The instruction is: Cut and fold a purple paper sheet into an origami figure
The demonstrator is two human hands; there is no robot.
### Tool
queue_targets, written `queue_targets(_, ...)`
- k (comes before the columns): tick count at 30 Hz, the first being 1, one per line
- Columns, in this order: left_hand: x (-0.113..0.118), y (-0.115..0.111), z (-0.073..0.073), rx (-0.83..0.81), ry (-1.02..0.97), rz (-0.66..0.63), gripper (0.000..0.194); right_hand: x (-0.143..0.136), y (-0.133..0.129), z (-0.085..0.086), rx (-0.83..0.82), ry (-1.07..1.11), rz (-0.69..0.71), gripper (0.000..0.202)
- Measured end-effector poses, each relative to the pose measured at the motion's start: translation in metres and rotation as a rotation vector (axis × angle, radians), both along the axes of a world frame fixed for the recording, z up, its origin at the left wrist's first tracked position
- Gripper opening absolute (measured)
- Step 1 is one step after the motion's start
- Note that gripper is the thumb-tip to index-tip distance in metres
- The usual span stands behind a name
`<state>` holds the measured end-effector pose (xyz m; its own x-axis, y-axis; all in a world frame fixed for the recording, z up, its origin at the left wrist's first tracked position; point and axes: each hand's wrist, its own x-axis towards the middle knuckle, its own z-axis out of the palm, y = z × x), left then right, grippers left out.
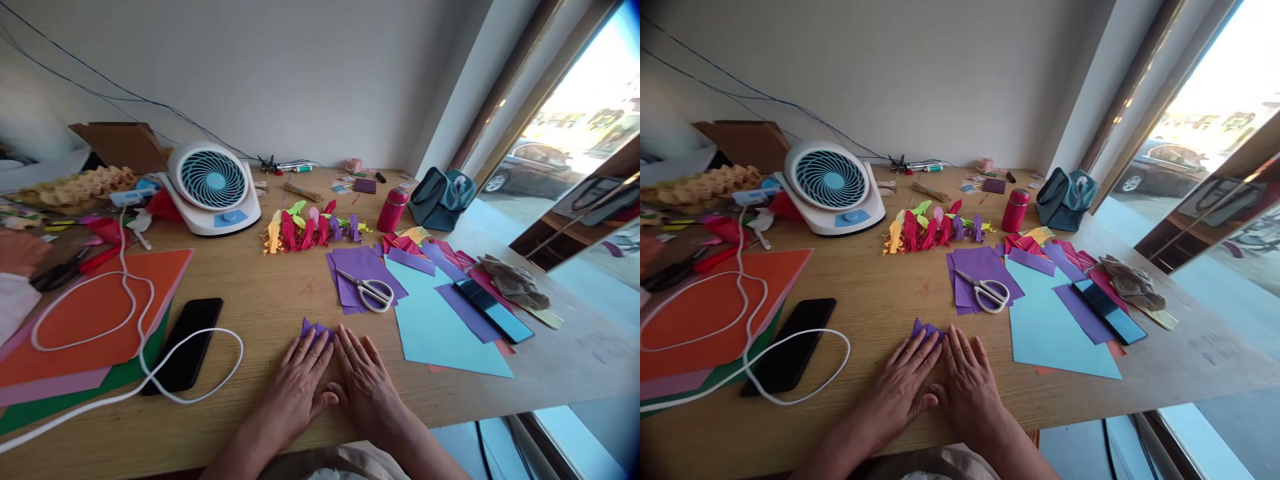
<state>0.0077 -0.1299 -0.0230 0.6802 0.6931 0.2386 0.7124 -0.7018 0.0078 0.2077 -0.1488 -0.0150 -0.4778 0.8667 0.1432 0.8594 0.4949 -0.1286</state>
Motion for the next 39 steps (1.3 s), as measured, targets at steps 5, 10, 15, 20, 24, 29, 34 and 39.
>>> queue_targets(5,0.002,-0.004,0.009,-0.085,-0.009,0.023,0.081,0.000,-0.003,-0.014,0.184,0.020,-0.003,0.068)
queue_targets(10,0.002,-0.006,0.007,-0.134,-0.011,0.038,0.079,0.002,-0.004,-0.024,0.302,0.026,-0.048,0.080)
queue_targets(15,0.007,-0.019,0.009,-0.189,-0.008,0.085,0.079,0.005,-0.014,-0.018,0.269,-0.011,-0.066,0.079)
queue_targets(20,0.008,-0.040,0.016,-0.242,0.035,0.083,0.081,0.010,-0.035,-0.004,0.123,-0.025,-0.026,0.071)
queue_targets(24,0.000,-0.055,0.013,-0.198,0.034,0.009,0.092,0.018,-0.049,0.000,0.083,0.011,0.066,0.068)
queue_targets(29,-0.009,-0.070,0.006,-0.059,0.032,-0.037,0.081,0.029,-0.057,-0.001,0.115,0.116,0.219,0.062)
queue_targets(34,-0.013,-0.080,0.002,0.082,-0.035,-0.054,0.042,0.035,-0.061,-0.011,0.189,0.239,0.305,0.043)
queue_targets(39,-0.019,-0.083,0.001,0.160,-0.199,-0.124,0.031,0.034,-0.064,-0.014,0.214,0.289,0.386,0.036)
